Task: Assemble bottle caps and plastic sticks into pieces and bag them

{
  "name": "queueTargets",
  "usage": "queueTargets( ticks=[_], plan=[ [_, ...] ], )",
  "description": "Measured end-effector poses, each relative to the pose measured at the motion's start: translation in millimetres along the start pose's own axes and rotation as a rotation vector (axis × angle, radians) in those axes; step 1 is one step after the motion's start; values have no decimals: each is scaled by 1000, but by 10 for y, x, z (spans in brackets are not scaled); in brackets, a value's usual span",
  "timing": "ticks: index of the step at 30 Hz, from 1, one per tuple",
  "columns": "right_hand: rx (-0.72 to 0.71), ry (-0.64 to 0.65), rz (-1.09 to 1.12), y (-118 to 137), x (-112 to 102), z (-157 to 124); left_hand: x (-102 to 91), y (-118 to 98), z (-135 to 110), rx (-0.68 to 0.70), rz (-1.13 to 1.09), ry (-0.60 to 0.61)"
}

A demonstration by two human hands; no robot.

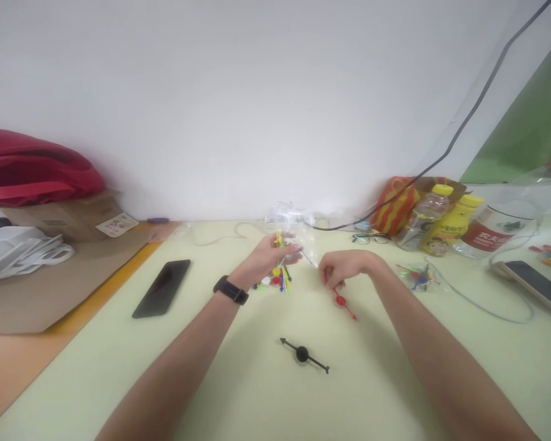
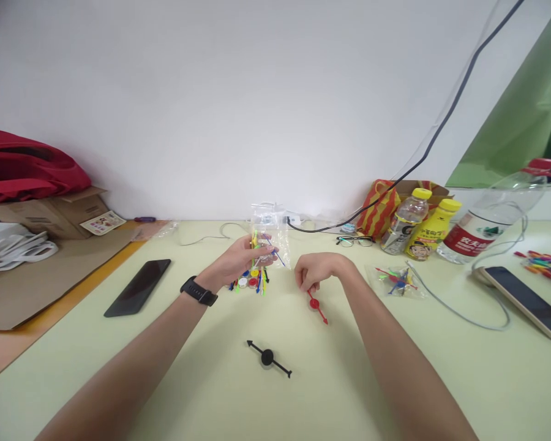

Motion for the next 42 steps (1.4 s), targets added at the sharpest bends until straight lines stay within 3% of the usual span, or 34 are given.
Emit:
queueTargets(
  ticks=[3,10,13,16,19,23,31,42],
  plan=[
    [-132,-175,76,88,-285,-310,-1,-34,-13,20,103,14],
    [-307,-878,228,45,-983,-1285,-6,-24,-44,-12,282,12],
    [-422,-1139,273,106,-1088,-1633,58,1,-56,-28,311,72],
    [-533,-1259,268,269,-1079,-1809,134,22,-72,-42,341,145],
    [-563,-1244,225,443,-1029,-1787,209,62,-92,-75,371,229],
    [-532,-1127,129,613,-945,-1606,292,85,-124,-87,411,326],
    [-432,-917,27,659,-856,-1339,324,17,-145,-33,481,330],
    [-401,-913,-46,669,-825,-1281,386,-16,-158,-17,483,353]
  ],
)
Point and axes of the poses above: each hand's wrist, its own z-axis towards the middle knuckle, its own x-axis out of the palm, y = z × x, the point moved 9 cm from there along z, towards the middle knuckle, and after that the axes turned 2 degrees about y, right-handed, at the moved point
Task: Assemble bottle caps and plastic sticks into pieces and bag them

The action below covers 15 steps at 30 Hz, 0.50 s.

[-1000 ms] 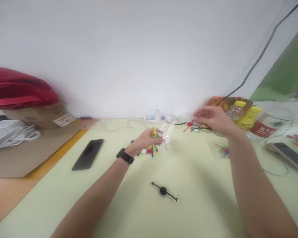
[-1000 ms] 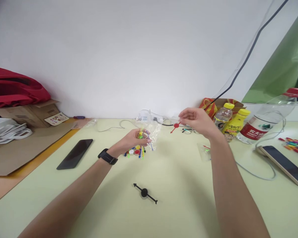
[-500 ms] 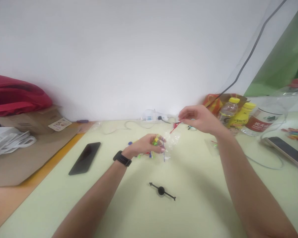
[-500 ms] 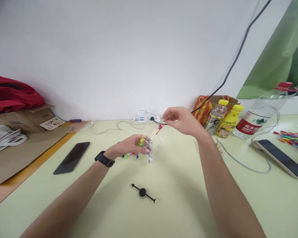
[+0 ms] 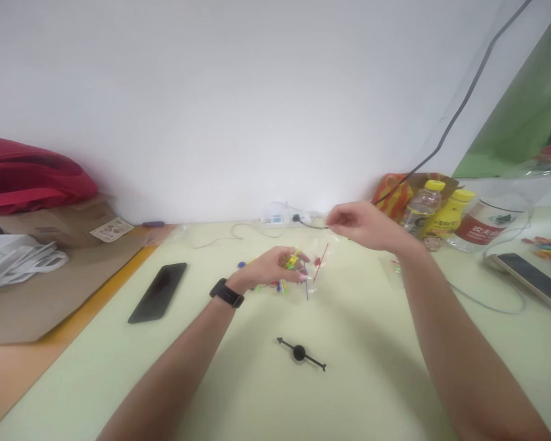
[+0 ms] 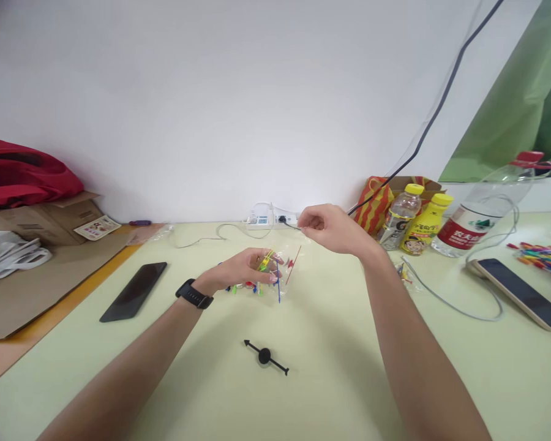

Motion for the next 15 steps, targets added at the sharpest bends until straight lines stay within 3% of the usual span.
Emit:
queueTargets(
  ticks=[6,11,13,15],
  plan=[
    [-23,-100,-58,47,-106,-25,-42,-14,-11,-16,-59,-30],
    [-32,-195,-74,163,-182,-50,-408,-48,-48,127,-330,-322],
    [-46,-106,-66,259,-34,-35,-486,16,-49,138,-436,-391],
    [-69,120,-76,367,326,-26,-512,99,-39,118,-483,-431]
  ],
)
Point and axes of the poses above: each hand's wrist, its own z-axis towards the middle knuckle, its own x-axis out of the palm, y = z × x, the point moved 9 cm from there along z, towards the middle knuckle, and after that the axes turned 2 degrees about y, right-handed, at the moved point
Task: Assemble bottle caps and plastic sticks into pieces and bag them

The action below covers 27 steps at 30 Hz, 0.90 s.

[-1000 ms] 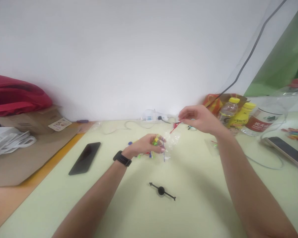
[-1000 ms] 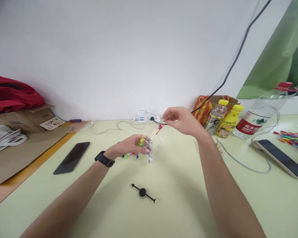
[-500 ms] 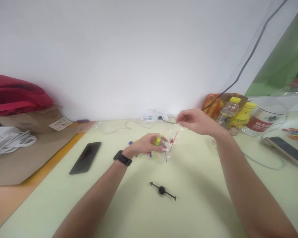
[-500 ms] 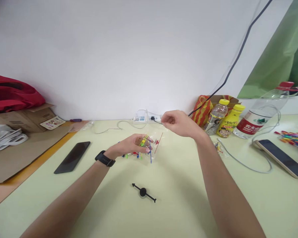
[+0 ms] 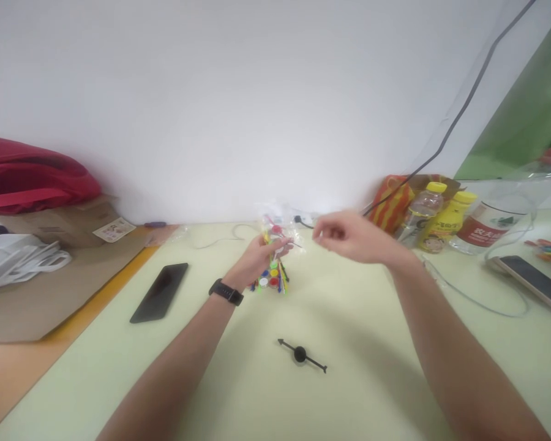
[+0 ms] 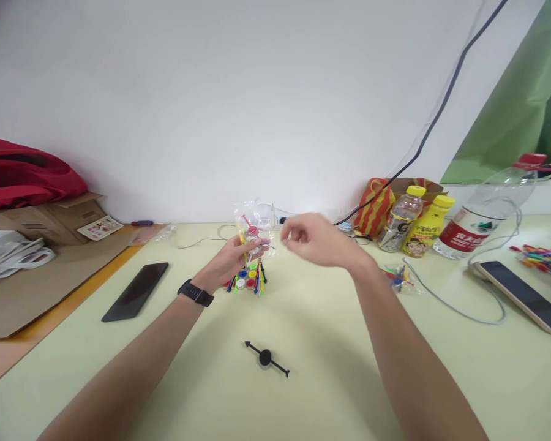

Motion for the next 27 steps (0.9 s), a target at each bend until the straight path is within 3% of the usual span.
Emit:
queueTargets(
  ticks=[4,7,10,13,17,21,23,25,27],
  plan=[
    [-21,613,-77,208,1081,-50,-36,72,3,-20,28,-39],
    [13,961,-215,243,1757,-203,-29,16,-18,3,95,-41],
    [-68,1077,-176,377,2103,-283,1,-130,-46,89,237,-39],
    [-108,1058,-118,425,2165,-285,98,-177,-56,118,385,39],
    [-169,921,25,486,1883,-196,141,-140,-40,98,517,85],
    [-184,597,289,587,1156,-43,189,-194,-55,118,534,122],
    [-185,292,375,574,651,27,254,-201,-82,102,551,179],
    [-192,-135,365,487,86,5,318,-171,-110,60,529,238],
    [-185,-506,329,362,-341,-136,359,-112,-130,1,479,276]
  ],
)
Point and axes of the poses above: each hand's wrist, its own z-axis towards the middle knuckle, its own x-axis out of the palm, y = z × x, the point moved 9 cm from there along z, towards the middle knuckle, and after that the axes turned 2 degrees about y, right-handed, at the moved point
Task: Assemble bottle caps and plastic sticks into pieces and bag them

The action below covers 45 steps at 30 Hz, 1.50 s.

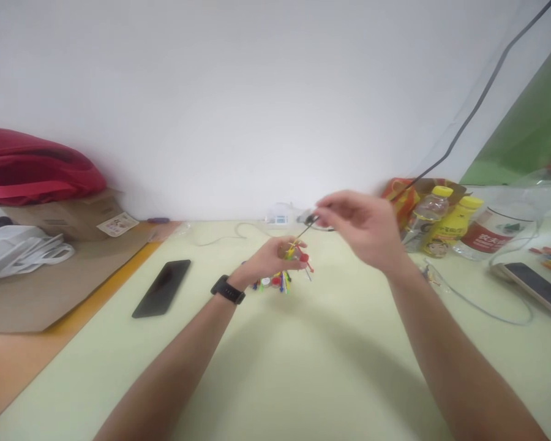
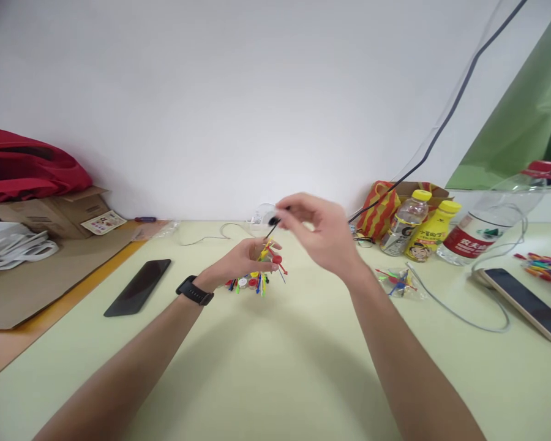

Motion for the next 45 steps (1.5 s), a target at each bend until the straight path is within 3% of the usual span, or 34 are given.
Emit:
queueTargets(
  ticks=[2,4,12,20,25,29,37,41,45],
  plan=[
    [-32,-198,-65,-18,-274,-10,51,40,1,-28,-37,33],
    [-26,-225,-127,-74,-362,-9,70,68,6,-36,-29,39],
    [40,107,-419,-327,-104,23,121,75,25,-6,-39,18],
    [-10,95,-457,-301,-106,27,196,131,30,-35,-46,81],
    [-32,109,-475,-309,-113,31,181,128,43,-9,-101,4],
    [-53,86,-458,-329,-154,39,360,185,33,-73,-114,72],
    [-65,22,-350,-89,-417,32,692,79,12,-4,-160,69],
    [-36,-3,-238,84,-606,-89,926,2,-171,44,-176,84],
    [67,28,-79,-104,-510,-389,1034,39,-478,45,-183,55]
  ],
)
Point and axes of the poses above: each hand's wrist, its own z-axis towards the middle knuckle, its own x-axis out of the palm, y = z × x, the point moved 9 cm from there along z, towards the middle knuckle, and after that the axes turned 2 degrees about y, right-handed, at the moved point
